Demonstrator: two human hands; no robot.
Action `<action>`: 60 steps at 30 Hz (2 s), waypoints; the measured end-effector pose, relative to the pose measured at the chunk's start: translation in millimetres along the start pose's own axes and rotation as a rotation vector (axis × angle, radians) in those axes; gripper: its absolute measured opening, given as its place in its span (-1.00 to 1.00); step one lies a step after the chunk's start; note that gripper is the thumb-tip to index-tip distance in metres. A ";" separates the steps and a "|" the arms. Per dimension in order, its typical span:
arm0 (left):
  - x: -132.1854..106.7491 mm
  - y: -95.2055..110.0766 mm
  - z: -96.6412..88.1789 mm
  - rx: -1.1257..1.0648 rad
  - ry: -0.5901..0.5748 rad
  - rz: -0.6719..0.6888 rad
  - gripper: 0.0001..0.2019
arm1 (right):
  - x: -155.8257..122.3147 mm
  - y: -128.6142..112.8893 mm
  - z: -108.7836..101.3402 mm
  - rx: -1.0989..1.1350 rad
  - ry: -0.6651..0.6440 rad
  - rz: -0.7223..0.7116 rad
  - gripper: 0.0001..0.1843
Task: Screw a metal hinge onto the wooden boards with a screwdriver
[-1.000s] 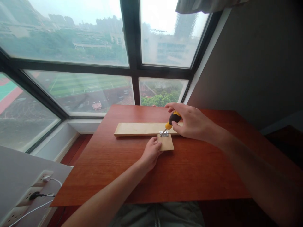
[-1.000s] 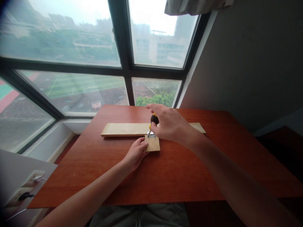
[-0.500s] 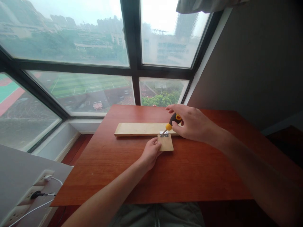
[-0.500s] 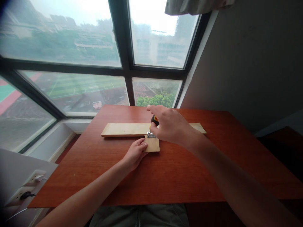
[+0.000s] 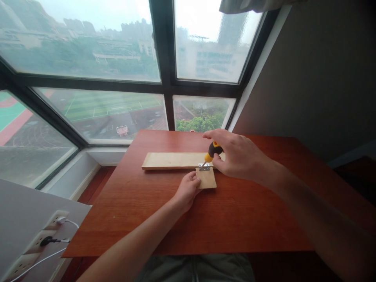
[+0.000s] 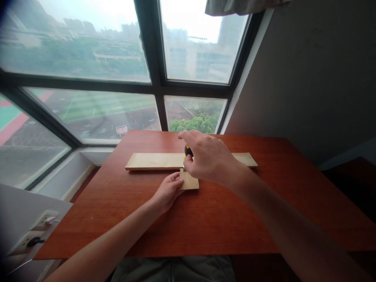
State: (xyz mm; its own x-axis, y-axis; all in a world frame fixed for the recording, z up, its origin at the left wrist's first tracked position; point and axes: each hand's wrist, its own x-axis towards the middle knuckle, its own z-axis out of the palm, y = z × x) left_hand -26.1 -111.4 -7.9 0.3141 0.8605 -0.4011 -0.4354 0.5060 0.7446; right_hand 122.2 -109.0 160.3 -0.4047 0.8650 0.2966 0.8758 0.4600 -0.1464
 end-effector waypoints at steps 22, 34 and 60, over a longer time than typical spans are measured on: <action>-1.2 -0.7 2.1 0.048 0.085 -0.023 -0.76 | 7.9 -2.4 7.7 -0.169 0.132 0.166 -0.66; -1.7 -0.6 3.9 0.035 0.070 -0.006 -0.66 | 4.3 -7.6 2.3 -0.087 0.060 0.105 -0.56; -2.8 0.6 0.7 0.041 0.031 0.009 -0.57 | -1.1 -3.1 0.9 0.064 0.062 0.052 -0.51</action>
State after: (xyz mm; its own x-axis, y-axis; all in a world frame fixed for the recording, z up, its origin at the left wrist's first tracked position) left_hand -26.7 -113.5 -6.0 0.2841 0.8668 -0.4097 -0.4027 0.4957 0.7695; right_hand 119.7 -111.2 159.6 -0.3407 0.8748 0.3445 0.8756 0.4287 -0.2226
